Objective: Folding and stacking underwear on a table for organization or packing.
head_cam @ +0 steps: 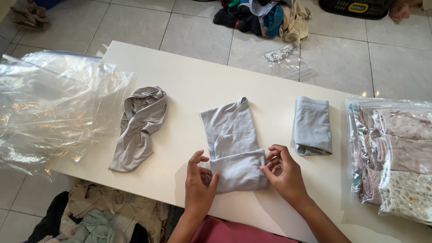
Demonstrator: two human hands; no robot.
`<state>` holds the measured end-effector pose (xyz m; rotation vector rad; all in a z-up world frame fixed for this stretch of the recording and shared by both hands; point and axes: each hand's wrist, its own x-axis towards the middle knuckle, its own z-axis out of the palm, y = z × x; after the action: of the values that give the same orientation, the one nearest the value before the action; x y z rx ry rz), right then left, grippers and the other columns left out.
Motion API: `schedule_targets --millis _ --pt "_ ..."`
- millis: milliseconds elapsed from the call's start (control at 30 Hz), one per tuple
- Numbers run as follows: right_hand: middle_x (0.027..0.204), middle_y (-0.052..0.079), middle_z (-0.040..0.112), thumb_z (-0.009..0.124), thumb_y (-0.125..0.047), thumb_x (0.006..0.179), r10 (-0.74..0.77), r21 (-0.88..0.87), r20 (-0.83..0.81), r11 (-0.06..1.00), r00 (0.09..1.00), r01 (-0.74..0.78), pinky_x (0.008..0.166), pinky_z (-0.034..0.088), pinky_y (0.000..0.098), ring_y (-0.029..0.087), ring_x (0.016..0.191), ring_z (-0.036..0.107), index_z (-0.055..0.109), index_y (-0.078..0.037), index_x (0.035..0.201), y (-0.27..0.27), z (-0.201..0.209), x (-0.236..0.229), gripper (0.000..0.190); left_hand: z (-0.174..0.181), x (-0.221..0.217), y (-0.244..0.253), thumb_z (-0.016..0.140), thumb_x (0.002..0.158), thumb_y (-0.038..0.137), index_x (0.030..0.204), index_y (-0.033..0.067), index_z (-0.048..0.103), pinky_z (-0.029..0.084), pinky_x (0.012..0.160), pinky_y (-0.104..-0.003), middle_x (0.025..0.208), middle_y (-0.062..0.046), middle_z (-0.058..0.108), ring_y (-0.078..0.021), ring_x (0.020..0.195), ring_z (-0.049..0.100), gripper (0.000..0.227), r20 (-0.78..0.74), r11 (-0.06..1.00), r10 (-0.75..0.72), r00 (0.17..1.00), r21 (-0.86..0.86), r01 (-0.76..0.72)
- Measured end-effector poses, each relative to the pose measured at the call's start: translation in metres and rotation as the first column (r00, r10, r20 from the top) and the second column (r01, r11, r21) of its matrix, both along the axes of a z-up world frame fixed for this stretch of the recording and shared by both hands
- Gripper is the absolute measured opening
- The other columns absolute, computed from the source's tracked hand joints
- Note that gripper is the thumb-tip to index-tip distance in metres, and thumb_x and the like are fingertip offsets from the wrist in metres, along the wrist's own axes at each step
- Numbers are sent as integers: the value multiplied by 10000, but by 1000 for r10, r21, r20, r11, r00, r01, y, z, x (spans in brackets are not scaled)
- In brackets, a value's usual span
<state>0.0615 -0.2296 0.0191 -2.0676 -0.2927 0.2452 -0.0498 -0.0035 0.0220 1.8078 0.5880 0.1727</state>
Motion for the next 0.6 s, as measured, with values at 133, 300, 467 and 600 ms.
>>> schedule_targets --millis 133,300,467,600 --pt "957 92 671 719 57 841 25 235 -179 972 984 18 870 572 260 155 874 686 576 -99 1235 -3 0 -6 447 5 -8 2 737 870 38 1444 216 418 527 638 -245 1194 -11 586 -111 689 593 681 -11 989 35 999 -141 -36" --pt "1093 49 692 721 -33 855 224 -84 337 975 915 -208 874 570 300 194 991 689 687 -99 1091 -6 10 -12 247 1 -16 9 730 905 179 1281 136 570 561 841 -349 1202 -58 625 -204 1065 636 411 182 942 -106 978 333 40" --pt "1572 81 508 718 -179 889 627 -411 489 779 606 -474 1207 333 512 276 1461 485 542 -128 1456 -12 -5 -23 595 -5 -21 17 829 864 176 1296 144 691 457 1069 -473 1363 -52 687 -291 1345 587 456 327 762 -528 784 590 267" --pt "1716 71 244 477 -154 969 769 -645 397 622 501 -443 1268 157 509 248 1590 220 294 -122 1621 -21 -24 -34 678 -19 -26 15 613 988 139 1493 115 525 287 1212 -513 1543 -75 524 -292 1468 435 513 110 499 -693 712 786 364"
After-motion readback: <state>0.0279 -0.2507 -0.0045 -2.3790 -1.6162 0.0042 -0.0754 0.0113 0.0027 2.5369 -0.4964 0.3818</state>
